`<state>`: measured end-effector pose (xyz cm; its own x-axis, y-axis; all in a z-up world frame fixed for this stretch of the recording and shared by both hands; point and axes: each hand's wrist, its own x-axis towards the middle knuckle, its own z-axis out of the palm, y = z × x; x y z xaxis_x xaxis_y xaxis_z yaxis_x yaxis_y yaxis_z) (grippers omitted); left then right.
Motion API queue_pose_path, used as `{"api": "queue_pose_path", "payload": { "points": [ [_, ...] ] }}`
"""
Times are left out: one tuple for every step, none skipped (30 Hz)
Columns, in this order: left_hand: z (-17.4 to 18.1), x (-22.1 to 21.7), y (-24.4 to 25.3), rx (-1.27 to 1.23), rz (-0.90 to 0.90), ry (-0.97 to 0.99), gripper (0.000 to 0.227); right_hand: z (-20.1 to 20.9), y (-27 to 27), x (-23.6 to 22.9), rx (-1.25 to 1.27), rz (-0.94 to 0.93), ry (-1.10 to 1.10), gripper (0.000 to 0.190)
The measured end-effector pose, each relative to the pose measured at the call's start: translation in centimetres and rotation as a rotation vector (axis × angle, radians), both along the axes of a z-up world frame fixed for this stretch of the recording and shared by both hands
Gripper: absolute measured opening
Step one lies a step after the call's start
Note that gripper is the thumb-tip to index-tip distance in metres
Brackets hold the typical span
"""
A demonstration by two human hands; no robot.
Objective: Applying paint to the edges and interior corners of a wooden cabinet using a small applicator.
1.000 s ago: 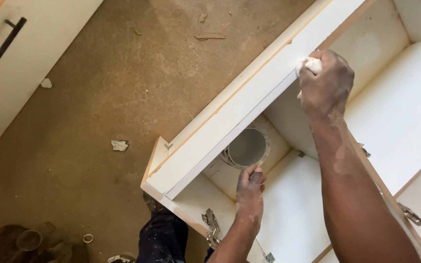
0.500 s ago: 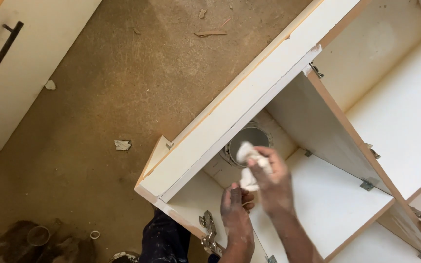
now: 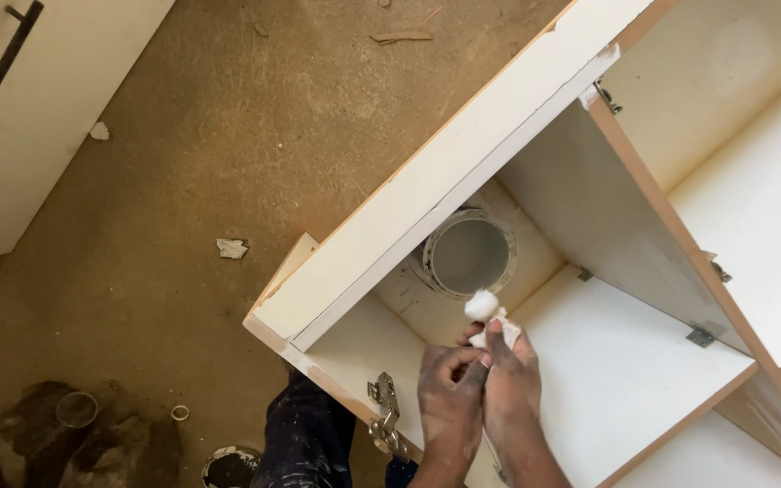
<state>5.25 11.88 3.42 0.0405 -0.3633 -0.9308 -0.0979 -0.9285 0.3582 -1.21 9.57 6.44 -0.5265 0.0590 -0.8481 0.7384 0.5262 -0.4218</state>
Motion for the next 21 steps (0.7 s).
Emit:
{"api": "queue_pose_path", "payload": {
  "points": [
    [0.8,0.1,-0.4,0.069,-0.183,0.032,0.008,-0.7,0.1,-0.4,0.052,0.049,0.002,0.046],
    [1.6,0.3,-0.8,0.137,-0.366,0.065,0.022,-1.4,0.2,-0.8,0.104,0.097,0.005,0.049],
    [1.7,0.5,-0.7,0.14,-0.371,0.069,0.022,-3.0,0.0,-1.5,0.108,0.093,0.008,0.049],
    [1.8,0.8,-0.6,0.09,-0.401,0.088,0.031,-4.7,-0.2,-2.1,0.163,0.231,0.051,0.04],
    [1.8,1.2,-0.5,0.039,-0.428,0.105,0.047,-6.4,-0.3,-2.7,0.216,0.371,0.093,0.031],
    [0.7,1.3,0.2,0.042,-0.429,0.108,0.047,-8.8,-0.4,-3.1,0.219,0.37,0.094,0.031],
    [-0.4,1.4,0.9,0.007,-0.393,0.119,0.054,-11.2,-0.6,-3.5,0.235,0.486,0.182,0.03],
    [-1.5,1.5,1.5,-0.027,-0.357,0.13,0.063,-13.6,-0.7,-3.9,0.249,0.602,0.271,0.03],
    [-1.8,1.4,1.4,-0.028,-0.357,0.134,0.063,-16.1,-0.4,-4.4,0.25,0.602,0.276,0.03],
    [-2.1,1.4,1.3,0.007,-0.41,0.109,0.066,-18.5,-0.1,-4.9,0.258,0.687,0.307,0.026],
    [-2.4,1.4,1.2,0.042,-0.463,0.079,0.068,-20.9,0.2,-5.2,0.264,0.772,0.334,0.021],
    [-2.4,1.3,0.9,0.042,-0.462,0.078,0.068,-23.1,0.5,-5.7,0.263,0.773,0.334,0.021],
    [-2.5,1.1,0.7,0.023,-0.45,0.075,0.07,-25.3,1.0,-6.2,0.256,0.863,0.412,0.027],
    [-2.5,1.0,0.4,0.005,-0.438,0.071,0.071,-27.5,1.4,-6.7,0.248,0.953,0.49,0.032],
    [-2.9,0.7,0.4,0.0,-0.438,0.072,0.071,-28.9,1.5,-7.3,0.246,0.952,0.494,0.032],
    [-3.3,0.4,0.4,0.009,-0.391,0.069,0.072,-30.1,1.7,-7.8,0.255,1.0,0.548,0.028],
    [-3.5,0.3,0.5,0.024,-0.347,0.062,0.072,-31.3,2.1,-8.1,0.266,1.048,0.596,0.025],
    [-3.4,0.4,0.7,0.025,-0.348,0.06,0.072,-31.4,2.3,-8.0,0.267,1.047,0.593,0.025],
    [-3.3,0.3,0.7,0.028,-0.355,0.043,0.068,-31.5,2.2,-8.2,0.275,1.056,0.586,0.025],
    [-3.2,0.3,0.6,0.031,-0.361,0.027,0.063,-31.6,2.1,-8.5,0.283,1.066,0.579,0.025],
    [-3.5,0.4,0.8,0.033,-0.361,0.024,0.063,-32.4,2.5,-8.6,0.282,1.066,0.576,0.025]
  ]
}}
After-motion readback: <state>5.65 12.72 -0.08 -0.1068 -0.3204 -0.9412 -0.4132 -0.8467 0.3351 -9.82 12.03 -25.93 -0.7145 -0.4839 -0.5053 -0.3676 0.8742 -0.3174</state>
